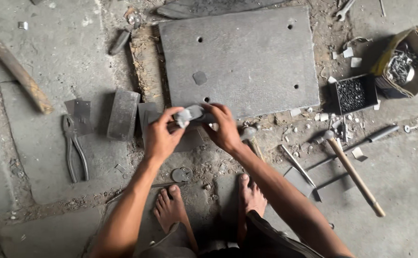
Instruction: The person hammers small metal pieces on a metal plate using a hammer and a metal block. They repeatedly pick up pieces, position them, and strike them to shape or flatten them.
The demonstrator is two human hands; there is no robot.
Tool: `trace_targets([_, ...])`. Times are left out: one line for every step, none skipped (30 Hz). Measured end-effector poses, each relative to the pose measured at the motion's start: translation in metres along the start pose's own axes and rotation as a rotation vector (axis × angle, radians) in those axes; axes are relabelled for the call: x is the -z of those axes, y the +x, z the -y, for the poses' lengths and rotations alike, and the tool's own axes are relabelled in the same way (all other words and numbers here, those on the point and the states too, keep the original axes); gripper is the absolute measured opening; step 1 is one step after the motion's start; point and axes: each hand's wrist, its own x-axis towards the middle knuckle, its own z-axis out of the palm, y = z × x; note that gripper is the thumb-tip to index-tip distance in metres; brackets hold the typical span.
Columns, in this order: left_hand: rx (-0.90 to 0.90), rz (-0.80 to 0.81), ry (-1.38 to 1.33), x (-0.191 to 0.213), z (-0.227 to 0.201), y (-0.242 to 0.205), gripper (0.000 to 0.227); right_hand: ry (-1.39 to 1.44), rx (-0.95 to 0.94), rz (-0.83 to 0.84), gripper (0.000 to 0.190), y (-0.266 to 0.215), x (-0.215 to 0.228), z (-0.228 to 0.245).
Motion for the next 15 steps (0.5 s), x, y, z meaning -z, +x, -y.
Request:
trace_targets([-0.037, 0.026, 0.003, -0.003, 0.003, 0.006, 0.048, -0.010, -0.005, -0.039, 0.052, -0.007, 0.006, -0.003])
trace_targets([-0.066, 0.039, 0.037, -0.007, 0.005, 0.007, 0.049, -0.022, -0.020, -0.072, 0.049, -0.020, 0.013, -0.006])
trace_targets([-0.095, 0.052, 0.071, -0.011, 0.007, 0.009, 0.050, 0.071, -0.201, -0.052, 0.043, -0.033, 0.020, -0.010])
trace_targets([-0.131, 0.069, 0.101, -0.016, 0.007, 0.012, 0.051, 0.157, -0.384, -0.037, 0.037, -0.048, 0.031, -0.016])
trace_targets([-0.109, 0.104, 0.095, -0.019, 0.007, 0.011, 0.059, 0.100, -0.329, -0.082, 0.038, -0.062, 0.040, -0.022])
trace_targets([-0.093, 0.136, 0.092, -0.017, 0.006, 0.013, 0.067, 0.043, -0.270, -0.132, 0.040, -0.073, 0.046, -0.028])
trace_targets([-0.077, 0.169, 0.088, -0.017, 0.005, 0.014, 0.075, -0.014, -0.210, -0.181, 0.042, -0.085, 0.053, -0.033])
trace_targets([0.040, 0.141, 0.031, -0.016, 0.003, 0.013, 0.069, -0.080, -0.213, -0.190, 0.039, -0.100, 0.060, -0.037])
trace_targets([0.158, 0.115, -0.025, -0.014, 0.002, 0.011, 0.063, -0.146, -0.216, -0.199, 0.037, -0.116, 0.065, -0.041])
trace_targets([0.282, 0.090, -0.080, -0.012, 0.001, 0.009, 0.057, -0.209, -0.220, -0.203, 0.034, -0.133, 0.069, -0.044])
trace_targets([0.257, 0.045, -0.374, -0.009, 0.001, 0.009, 0.051, -0.297, -0.286, -0.147, 0.043, -0.150, 0.069, -0.046])
trace_targets([0.232, -0.010, -0.665, -0.005, 0.002, 0.009, 0.047, -0.380, -0.346, -0.086, 0.052, -0.164, 0.068, -0.049])
trace_targets([0.201, -0.067, -0.955, -0.002, 0.003, 0.009, 0.043, -0.464, -0.404, -0.024, 0.061, -0.179, 0.068, -0.051])
trace_targets([0.157, -0.042, -0.978, -0.001, 0.004, 0.012, 0.038, -0.441, -0.433, 0.001, 0.060, -0.188, 0.067, -0.054])
trace_targets([0.112, -0.017, -1.001, -0.002, 0.005, 0.015, 0.033, -0.419, -0.462, 0.026, 0.058, -0.194, 0.067, -0.057])
